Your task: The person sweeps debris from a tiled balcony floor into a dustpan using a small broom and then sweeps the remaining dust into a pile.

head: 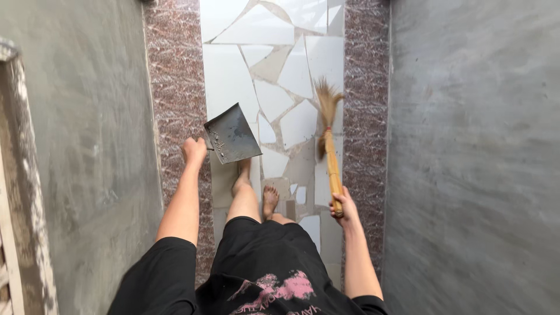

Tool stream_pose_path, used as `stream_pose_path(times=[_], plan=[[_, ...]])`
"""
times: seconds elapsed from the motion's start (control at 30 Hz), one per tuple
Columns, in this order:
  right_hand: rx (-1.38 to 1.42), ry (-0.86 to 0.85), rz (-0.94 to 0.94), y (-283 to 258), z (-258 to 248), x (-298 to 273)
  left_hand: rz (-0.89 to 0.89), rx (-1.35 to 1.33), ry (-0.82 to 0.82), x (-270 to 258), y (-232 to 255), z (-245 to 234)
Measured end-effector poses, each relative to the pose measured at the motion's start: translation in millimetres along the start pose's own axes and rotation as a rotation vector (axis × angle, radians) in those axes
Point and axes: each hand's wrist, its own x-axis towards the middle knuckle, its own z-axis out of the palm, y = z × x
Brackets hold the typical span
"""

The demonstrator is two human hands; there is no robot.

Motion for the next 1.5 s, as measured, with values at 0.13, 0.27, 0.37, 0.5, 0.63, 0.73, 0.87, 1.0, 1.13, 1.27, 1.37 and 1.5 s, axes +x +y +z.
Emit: stream_pose_path(times=[0.13,0.27,0.37,0.5,0.63,0.73,0.87,1.0,1.13,1.27,1.37,1.5], plan=[[0.001,0.136,-0.048,-60.5,9.1,29.8,0.090,0.093,0.007,44.4,36.2,22.3],[0.070,0.209,0.022,-109.5,35.1,63.8,0.007,0.098,-0.058,78.5,59.7,47.1],[0.004,0.228,0.062,-137.8,63.8,104.5,-0.036,0.111,-0.069,105.5,70.1,68.3],[-0.099,0.144,0.198,-132.7,118.8,152.3,-0.025,0.114,-0.095,141.3,78.1,98.5],[-0.134,-0.053,0.341,-102.7,195.2,157.4,-0.023,0.093,-0.127,169.1,87.3,114.2],[-0.167,-0.168,0.374,-92.7,244.8,136.6,-0.003,0.131,-0.155,178.0,91.7,115.6],[-0.098,-0.272,0.356,-113.2,249.3,79.4,-0.089,0.113,-0.174,183.7,98.7,102.7],[-0.043,-0.114,0.229,-143.6,178.4,-20.7,0.027,0.169,-0.195,181.0,98.5,72.1],[-0.113,0.139,0.164,-167.1,104.3,-55.3,0.059,0.107,-0.120,165.9,102.0,55.6],[-0.144,0.175,-0.039,-175.1,81.6,18.9,0.135,0.076,0.003,123.3,101.1,53.7],[-0.086,0.341,0.092,-171.8,121.3,97.0,0.230,-0.009,-0.148,82.7,100.4,61.1],[0.074,0.060,0.319,-139.1,196.4,145.3,0.313,0.070,-0.307,43.5,80.5,51.5]])
